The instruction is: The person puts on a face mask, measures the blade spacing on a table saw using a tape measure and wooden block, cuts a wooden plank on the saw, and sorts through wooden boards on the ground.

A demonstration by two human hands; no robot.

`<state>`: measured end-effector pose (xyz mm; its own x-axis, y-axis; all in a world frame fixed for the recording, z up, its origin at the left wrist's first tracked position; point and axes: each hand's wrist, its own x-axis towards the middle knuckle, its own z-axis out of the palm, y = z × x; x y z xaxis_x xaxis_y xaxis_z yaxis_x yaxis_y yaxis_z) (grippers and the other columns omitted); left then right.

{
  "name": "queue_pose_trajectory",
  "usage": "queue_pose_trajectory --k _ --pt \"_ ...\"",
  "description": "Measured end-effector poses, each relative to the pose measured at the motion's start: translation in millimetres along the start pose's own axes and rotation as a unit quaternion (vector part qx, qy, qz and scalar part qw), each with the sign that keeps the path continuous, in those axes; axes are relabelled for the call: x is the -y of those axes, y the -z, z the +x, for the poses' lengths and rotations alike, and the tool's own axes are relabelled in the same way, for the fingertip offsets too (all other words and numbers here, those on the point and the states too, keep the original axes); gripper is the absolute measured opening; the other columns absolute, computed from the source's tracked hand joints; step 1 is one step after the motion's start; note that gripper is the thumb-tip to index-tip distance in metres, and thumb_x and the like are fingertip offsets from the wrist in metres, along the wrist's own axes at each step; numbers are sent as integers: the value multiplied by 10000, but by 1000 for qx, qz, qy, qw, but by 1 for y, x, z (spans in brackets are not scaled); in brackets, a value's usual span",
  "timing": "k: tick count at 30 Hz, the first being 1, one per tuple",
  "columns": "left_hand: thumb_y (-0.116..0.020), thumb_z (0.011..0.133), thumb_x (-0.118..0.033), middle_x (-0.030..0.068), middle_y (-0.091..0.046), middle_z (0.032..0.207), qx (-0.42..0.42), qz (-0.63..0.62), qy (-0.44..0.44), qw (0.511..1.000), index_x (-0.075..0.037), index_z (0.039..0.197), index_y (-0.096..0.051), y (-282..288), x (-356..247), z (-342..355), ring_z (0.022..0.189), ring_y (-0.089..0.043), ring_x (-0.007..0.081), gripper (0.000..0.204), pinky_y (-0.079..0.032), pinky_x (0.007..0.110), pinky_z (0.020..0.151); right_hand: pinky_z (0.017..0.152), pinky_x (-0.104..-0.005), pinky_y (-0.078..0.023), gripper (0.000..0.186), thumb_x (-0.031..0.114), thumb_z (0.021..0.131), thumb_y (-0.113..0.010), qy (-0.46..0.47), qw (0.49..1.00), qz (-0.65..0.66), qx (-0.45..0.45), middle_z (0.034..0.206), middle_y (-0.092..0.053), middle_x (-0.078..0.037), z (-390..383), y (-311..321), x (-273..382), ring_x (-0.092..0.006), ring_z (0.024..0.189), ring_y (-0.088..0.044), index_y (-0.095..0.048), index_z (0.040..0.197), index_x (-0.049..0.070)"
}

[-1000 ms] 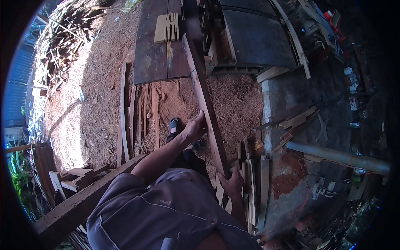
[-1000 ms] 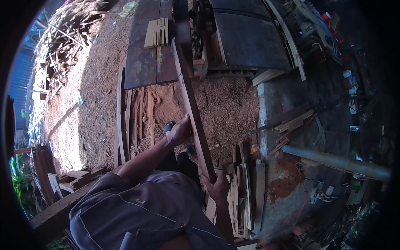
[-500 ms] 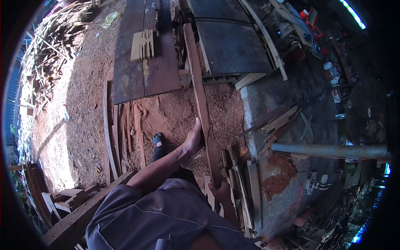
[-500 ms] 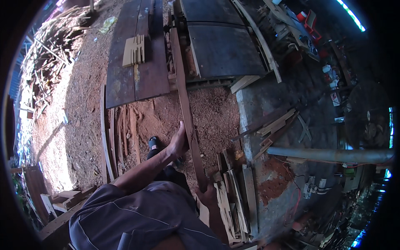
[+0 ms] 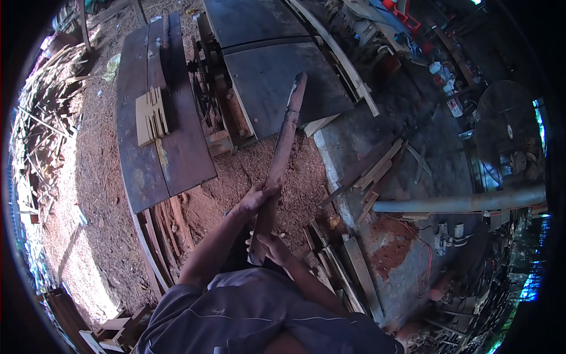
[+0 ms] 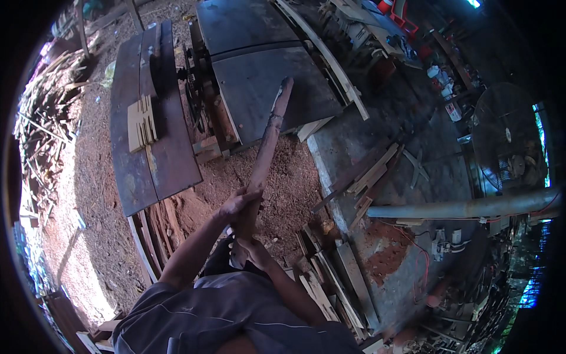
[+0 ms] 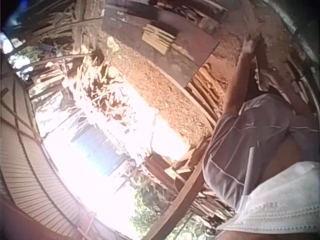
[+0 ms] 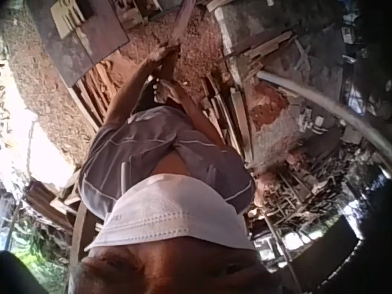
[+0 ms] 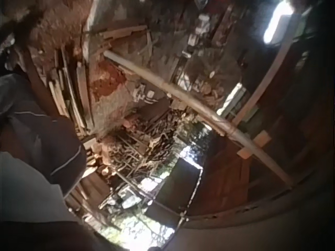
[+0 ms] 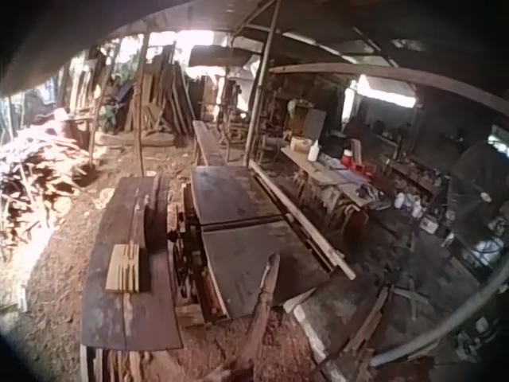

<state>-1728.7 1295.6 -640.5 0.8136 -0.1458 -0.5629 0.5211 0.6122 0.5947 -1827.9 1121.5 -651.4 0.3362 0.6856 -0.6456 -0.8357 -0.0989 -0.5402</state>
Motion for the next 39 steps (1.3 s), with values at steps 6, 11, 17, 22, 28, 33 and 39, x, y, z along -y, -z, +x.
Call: queue_pose_trajectory --k 6,11,17,22,28,33,39 --pt "-606 938 -451 88 -617 931 -58 141 -35 988 15 1260 -498 27 -15 39 780 -635 165 577 -552 326 641 637 -287 -529 431 413 1008 -480 119 890 -427 -104 889 -664 -53 24 64 60 -168 777 -688 -580 1157 21" --pt "-488 951 -575 76 -625 887 -151 333 -44 930 13 1071 -609 61 -12 79 789 -582 152 612 -490 315 722 583 -247 -545 291 319 1014 -496 149 929 -202 -272 937 -678 -67 -2 136 150 -142 719 -690 -579 1099 53" --pt "-647 840 -562 102 -659 829 -235 413 47 879 24 989 -644 -22 -63 99 787 -611 183 605 -495 346 693 536 -217 -504 197 268 977 -585 282 836 -72 -465 838 -642 -27 -13 304 322 -105 670 -640 -574 1030 78" --pt "-881 658 -323 214 -609 1086 -273 465 -30 842 -8 1276 -384 -23 -36 159 977 -611 287 853 -508 410 804 614 -252 -501 206 197 968 -592 403 629 -313 -586 974 -614 -62 41 483 550 -108 750 -603 -552 1092 38" --pt "-831 705 -235 242 -625 1098 -324 504 -117 792 13 1275 -494 -105 -57 177 1017 -634 366 707 -520 437 838 949 -482 -427 486 292 848 -710 438 442 -456 -636 1173 -537 -233 73 522 828 -395 1121 -511 -525 1229 54" --pt "-774 744 -217 217 -555 1155 -385 535 -112 743 11 1282 -476 -135 -64 224 1023 -602 405 655 -522 440 848 1006 -482 -405 756 523 791 -719 404 366 -598 -587 1319 -448 -263 115 576 978 -419 1210 -459 -457 1399 159" --pt "-774 707 -159 207 -573 1167 -439 559 -132 691 10 1231 -506 -165 -83 244 1049 -586 397 612 -495 454 904 1044 -485 -389 770 650 787 -645 301 392 -701 -514 1402 -440 -236 159 659 1076 -396 1308 -411 -397 1432 310"
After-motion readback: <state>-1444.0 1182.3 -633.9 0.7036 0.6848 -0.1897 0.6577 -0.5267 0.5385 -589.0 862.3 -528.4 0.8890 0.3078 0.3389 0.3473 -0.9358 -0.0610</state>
